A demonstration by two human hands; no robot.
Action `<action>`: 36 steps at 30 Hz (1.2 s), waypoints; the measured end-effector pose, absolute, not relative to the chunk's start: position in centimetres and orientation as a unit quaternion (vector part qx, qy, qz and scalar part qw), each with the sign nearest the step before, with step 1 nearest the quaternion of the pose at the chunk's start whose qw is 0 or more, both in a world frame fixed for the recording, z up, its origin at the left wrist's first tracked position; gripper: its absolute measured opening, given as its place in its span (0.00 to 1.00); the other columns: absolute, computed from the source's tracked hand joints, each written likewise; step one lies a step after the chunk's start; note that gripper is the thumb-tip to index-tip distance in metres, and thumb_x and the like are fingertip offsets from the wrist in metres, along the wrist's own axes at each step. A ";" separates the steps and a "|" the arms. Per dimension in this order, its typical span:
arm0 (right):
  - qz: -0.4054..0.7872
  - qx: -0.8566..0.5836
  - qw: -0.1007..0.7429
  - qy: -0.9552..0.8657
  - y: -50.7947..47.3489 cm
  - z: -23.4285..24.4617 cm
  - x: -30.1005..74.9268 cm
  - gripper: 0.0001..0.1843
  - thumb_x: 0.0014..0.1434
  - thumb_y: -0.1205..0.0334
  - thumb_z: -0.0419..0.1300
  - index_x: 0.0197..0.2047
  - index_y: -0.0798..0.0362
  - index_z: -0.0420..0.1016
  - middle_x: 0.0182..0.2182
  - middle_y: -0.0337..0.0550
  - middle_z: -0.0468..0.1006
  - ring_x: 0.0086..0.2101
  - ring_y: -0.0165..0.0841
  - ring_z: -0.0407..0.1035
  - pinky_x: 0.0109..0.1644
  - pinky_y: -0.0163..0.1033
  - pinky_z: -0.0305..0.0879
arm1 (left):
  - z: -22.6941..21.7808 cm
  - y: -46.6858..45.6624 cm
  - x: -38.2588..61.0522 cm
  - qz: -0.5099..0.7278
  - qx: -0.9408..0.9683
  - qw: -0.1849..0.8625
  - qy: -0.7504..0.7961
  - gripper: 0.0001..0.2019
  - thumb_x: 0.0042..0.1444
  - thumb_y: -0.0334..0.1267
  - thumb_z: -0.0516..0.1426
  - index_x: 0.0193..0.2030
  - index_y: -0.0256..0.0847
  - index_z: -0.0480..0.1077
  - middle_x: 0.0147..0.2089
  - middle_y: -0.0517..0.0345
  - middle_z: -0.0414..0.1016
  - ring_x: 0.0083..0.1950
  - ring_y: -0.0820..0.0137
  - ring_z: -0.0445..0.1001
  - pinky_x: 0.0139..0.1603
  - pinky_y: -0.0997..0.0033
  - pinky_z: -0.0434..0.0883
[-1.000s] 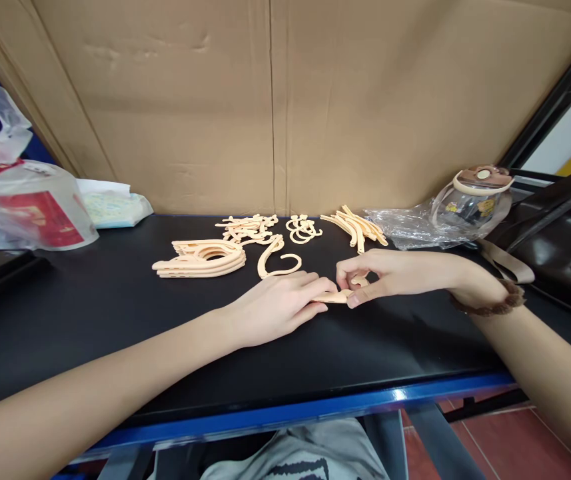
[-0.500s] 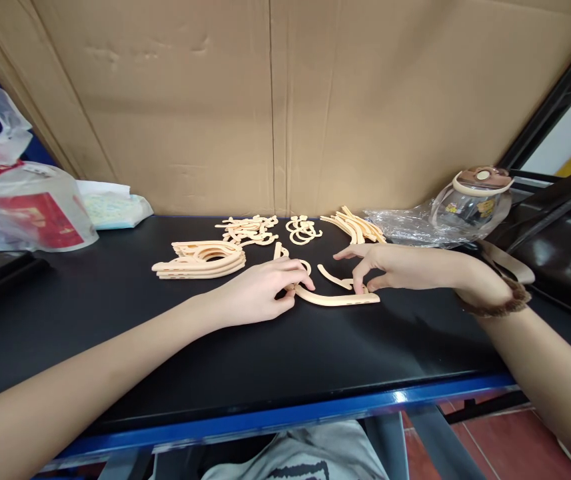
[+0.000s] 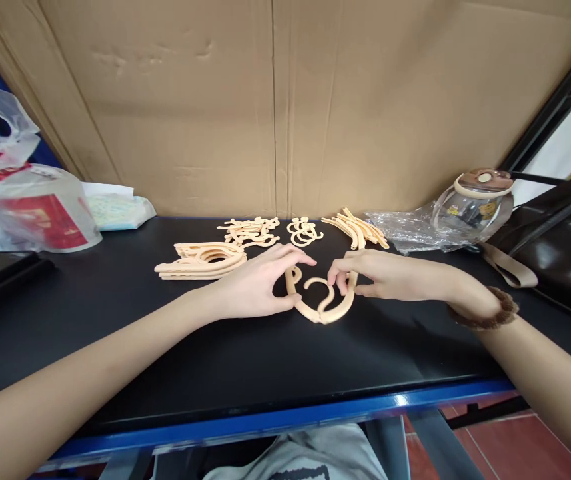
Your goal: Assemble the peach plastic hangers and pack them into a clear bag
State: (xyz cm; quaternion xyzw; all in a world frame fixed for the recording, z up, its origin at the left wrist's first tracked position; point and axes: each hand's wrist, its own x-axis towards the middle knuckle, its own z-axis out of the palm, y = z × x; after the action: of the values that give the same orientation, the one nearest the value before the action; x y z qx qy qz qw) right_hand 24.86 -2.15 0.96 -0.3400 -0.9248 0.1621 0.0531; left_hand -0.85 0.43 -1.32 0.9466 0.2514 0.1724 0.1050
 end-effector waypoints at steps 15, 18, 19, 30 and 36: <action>0.178 -0.412 0.123 -0.885 -3.2 1.3 23.2 0.15 0.67 0.54 0.48 0.50 0.50 0.70 0.39 0.39 0.80 0.36 0.31 0.73 0.39 0.36 0.64 | -1.1 0.4 -0.9 0.139 0.952 0.132 0.241 0.31 0.52 0.54 0.61 0.60 0.48 0.60 0.61 0.53 0.63 0.60 0.60 0.62 0.58 0.59 0.65; 0.214 -0.369 0.130 -0.895 -3.2 1.0 23.1 0.16 0.68 0.53 0.47 0.52 0.50 0.68 0.44 0.40 0.79 0.40 0.31 0.72 0.43 0.36 0.65 | -1.3 0.3 -0.8 0.141 0.949 0.143 0.244 0.33 0.49 0.56 0.62 0.59 0.47 0.60 0.60 0.52 0.63 0.60 0.59 0.63 0.57 0.59 0.65; 0.212 -0.365 0.127 -0.898 -3.2 0.9 23.0 0.16 0.68 0.53 0.47 0.52 0.50 0.68 0.44 0.41 0.78 0.40 0.31 0.72 0.43 0.37 0.65 | -1.4 0.3 -0.8 0.142 0.947 0.149 0.247 0.34 0.48 0.56 0.63 0.60 0.47 0.60 0.60 0.52 0.63 0.60 0.58 0.63 0.57 0.58 0.65; 0.169 -0.330 0.077 -0.926 -3.3 0.2 22.6 0.16 0.66 0.52 0.51 0.50 0.47 0.76 0.52 0.46 0.68 0.50 0.36 0.63 0.53 0.42 0.60 | -0.5 1.3 -1.6 0.102 0.922 0.280 0.248 0.22 0.61 0.41 0.55 0.62 0.48 0.59 0.63 0.56 0.65 0.61 0.64 0.64 0.59 0.65 0.62; 0.181 -0.327 0.070 -0.925 -3.3 0.1 22.5 0.17 0.66 0.56 0.52 0.56 0.42 0.73 0.55 0.44 0.66 0.49 0.35 0.64 0.52 0.42 0.62 | -0.7 1.7 -1.9 0.077 0.931 0.262 0.242 0.16 0.63 0.43 0.53 0.57 0.48 0.66 0.59 0.57 0.67 0.60 0.66 0.65 0.59 0.66 0.62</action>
State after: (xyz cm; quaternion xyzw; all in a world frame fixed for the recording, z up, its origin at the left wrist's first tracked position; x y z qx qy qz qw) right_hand 22.47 -3.32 0.13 -0.3273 -0.9248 0.1808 0.0700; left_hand -1.87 1.71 -0.67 0.9309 0.2423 0.0774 0.2621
